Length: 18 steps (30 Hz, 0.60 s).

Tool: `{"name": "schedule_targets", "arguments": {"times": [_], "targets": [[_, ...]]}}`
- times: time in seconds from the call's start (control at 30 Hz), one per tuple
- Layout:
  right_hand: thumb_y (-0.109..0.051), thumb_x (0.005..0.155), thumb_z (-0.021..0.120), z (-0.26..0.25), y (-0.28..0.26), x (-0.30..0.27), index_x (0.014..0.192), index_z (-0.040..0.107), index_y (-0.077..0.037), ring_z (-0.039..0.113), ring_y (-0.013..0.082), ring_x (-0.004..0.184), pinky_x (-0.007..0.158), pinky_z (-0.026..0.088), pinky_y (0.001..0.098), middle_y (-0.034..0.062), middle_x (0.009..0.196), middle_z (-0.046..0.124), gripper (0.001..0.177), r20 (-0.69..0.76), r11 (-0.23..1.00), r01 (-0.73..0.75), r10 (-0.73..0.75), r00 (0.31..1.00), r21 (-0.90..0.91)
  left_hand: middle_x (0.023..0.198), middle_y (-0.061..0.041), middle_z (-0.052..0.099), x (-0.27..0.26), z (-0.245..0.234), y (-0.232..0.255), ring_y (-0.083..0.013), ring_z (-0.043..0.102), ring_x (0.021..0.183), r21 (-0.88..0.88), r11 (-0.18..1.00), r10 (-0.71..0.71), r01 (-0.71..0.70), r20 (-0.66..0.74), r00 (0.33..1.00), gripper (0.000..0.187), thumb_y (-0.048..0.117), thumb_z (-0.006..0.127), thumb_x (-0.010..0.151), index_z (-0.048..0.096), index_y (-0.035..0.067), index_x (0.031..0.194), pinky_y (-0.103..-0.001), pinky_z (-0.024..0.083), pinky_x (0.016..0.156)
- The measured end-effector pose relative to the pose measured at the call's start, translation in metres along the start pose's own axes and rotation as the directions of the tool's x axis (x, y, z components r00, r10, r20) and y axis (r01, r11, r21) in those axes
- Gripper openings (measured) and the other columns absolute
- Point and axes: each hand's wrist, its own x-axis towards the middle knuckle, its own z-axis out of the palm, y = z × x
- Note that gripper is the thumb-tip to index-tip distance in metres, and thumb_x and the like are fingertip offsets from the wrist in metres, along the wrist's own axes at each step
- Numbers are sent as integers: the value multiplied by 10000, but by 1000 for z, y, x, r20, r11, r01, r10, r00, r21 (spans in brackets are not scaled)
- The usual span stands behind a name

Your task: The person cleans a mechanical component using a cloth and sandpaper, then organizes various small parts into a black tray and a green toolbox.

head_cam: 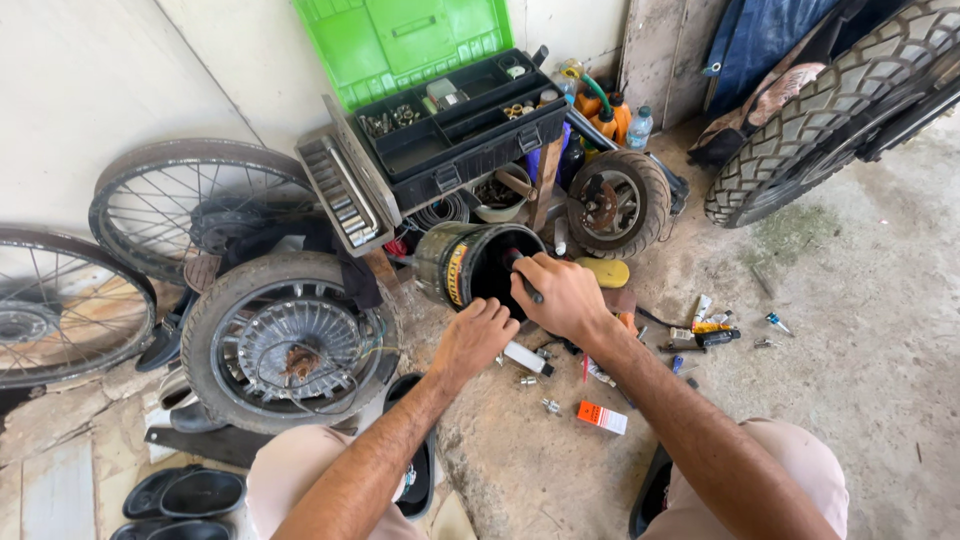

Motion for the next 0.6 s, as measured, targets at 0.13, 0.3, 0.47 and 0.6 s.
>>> {"name": "schedule_targets", "arguments": {"times": [0.13,0.3,0.47,0.6], "targets": [[-196,922,686,-19,-2,0,930,717,-75,713,327,693,609,582,423,105,835,725,126,-60,999,28,-25,998,43,883,-8,649,-1,-1,-1,-199,612,963,-78,995,-63,70,90,994,63,179,653,894,610,148,928,-356,440,884],[-199,951,686,-38,17,-7,950,740,-86,721,332,727,637,581,426,117,863,747,125,-57,991,-106,111,992,83,869,-87,722,11,-11,-22,-266,658,867,-288,917,-222,277,210,952,379,310,730,703,637,86,994,-419,469,775],[-282,1011,643,-43,30,-17,1218,680,-71,729,233,698,636,556,364,147,985,697,298,51,856,-389,397,917,341,994,-196,745,-8,26,-40,-351,700,949,-492,164,-618,855,624,478,420,439,568,998,646,89,1218,-469,523,891],[-324,1040,616,-37,31,-21,1337,632,-80,720,184,741,651,566,329,150,1067,653,384,39,839,-356,374,927,410,1069,-219,732,-50,109,-39,-367,672,1002,-530,-94,-757,843,587,285,458,429,563,1028,690,0,1123,-475,499,919]]}}
